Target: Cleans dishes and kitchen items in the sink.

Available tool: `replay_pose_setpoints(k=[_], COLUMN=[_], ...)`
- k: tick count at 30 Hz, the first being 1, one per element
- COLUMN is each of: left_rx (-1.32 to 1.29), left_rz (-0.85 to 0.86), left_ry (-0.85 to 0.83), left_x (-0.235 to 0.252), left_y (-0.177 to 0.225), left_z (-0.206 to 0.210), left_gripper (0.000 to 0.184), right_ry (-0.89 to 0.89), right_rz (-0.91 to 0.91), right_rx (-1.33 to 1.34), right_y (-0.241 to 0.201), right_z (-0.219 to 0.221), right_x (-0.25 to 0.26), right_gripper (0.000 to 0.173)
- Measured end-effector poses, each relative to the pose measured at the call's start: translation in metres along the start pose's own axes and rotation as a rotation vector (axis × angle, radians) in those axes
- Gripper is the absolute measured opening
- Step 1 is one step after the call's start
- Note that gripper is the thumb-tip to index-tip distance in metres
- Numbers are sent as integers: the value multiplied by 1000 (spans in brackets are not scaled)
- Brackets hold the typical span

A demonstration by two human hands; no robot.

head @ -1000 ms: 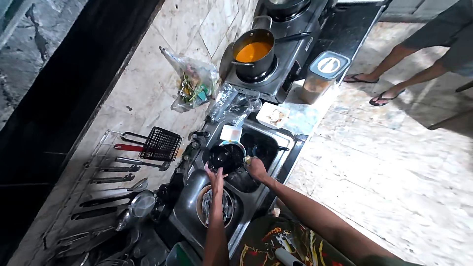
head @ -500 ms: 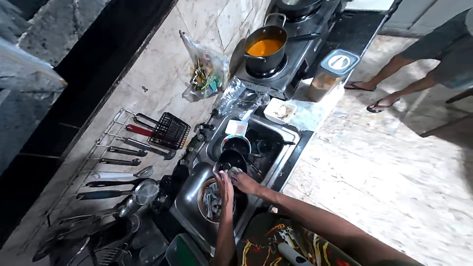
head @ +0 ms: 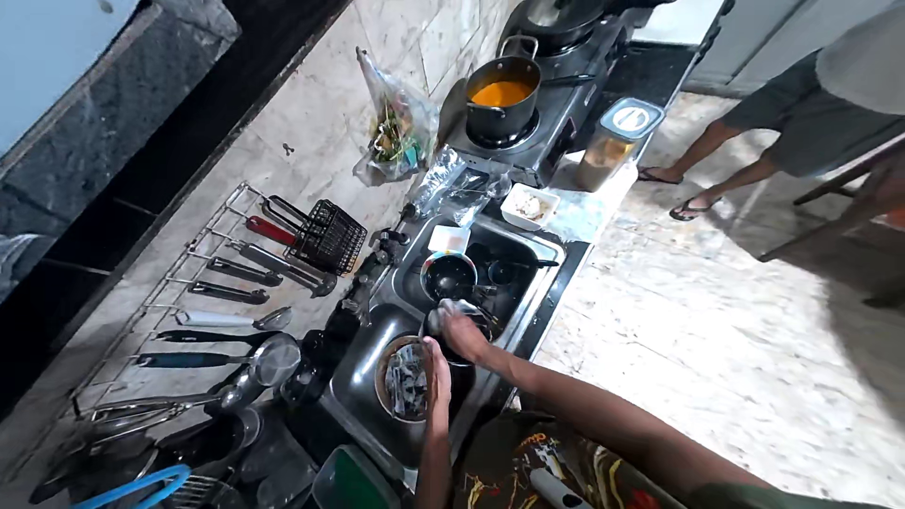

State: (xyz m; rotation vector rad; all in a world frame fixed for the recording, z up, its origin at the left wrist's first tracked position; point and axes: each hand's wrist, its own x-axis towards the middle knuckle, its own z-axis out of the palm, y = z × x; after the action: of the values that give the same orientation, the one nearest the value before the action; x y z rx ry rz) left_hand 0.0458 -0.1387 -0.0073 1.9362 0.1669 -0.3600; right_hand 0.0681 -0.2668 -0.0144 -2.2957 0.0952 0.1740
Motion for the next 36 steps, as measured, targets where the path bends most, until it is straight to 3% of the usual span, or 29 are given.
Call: replay_pose_setpoints(k=[4, 8, 9, 12, 15, 18, 21, 23, 26, 29, 31, 33, 36], left_rx=[-128, -102, -105, -93, 80, 137, 72, 93, 92, 8, 44, 51, -63], left_rz=[-36, 10, 39, 38, 33, 31, 19, 35, 59, 45, 34, 1, -9], left_ry=[0, -70, -58, 33, 7, -151, -233, -197, -80, -14, -37, -98, -139], left_x=[5, -12, -11, 2, 6, -1, -2, 1, 10, 11, 6, -4, -2], left_y=[-4, -10, -12, -11, -5, -5, -8, -4, -5, -13, -14, -10, -9], left_z=[-17, -4, -2, -22, -48, -42, -39, -46, -49, -43, -42, -38, -27], left_gripper=[63, 68, 67, 64, 60, 59, 63, 62, 59, 60, 61, 61, 66], right_ry=[-117, 187, 190, -119, -307, -11, 79, 86, -138, -297, -234, -43, 55], right_rz=[-194, 122, 138, -46, -91, -220, -400, -314, -48, -51, -60, -83, -71], right_rx=[307, 216, 218, 210, -112, -322, -302, -350, -234, -49, -196, -322, -41], right_y=[-8, -25, -27, -22, -1, 12, 20, 22, 5, -2, 1, 2, -13], right_z=[5, 4, 5, 7, -3, 0, 13, 15, 19, 19, 7, 7, 15], right_x=[-13, -6, -4, -18, -22, -16, -20, -29, -45, -43, -32, -21, -14], right_gripper=[30, 46, 46, 31, 28, 23, 26, 23, 30, 40, 34, 35, 42])
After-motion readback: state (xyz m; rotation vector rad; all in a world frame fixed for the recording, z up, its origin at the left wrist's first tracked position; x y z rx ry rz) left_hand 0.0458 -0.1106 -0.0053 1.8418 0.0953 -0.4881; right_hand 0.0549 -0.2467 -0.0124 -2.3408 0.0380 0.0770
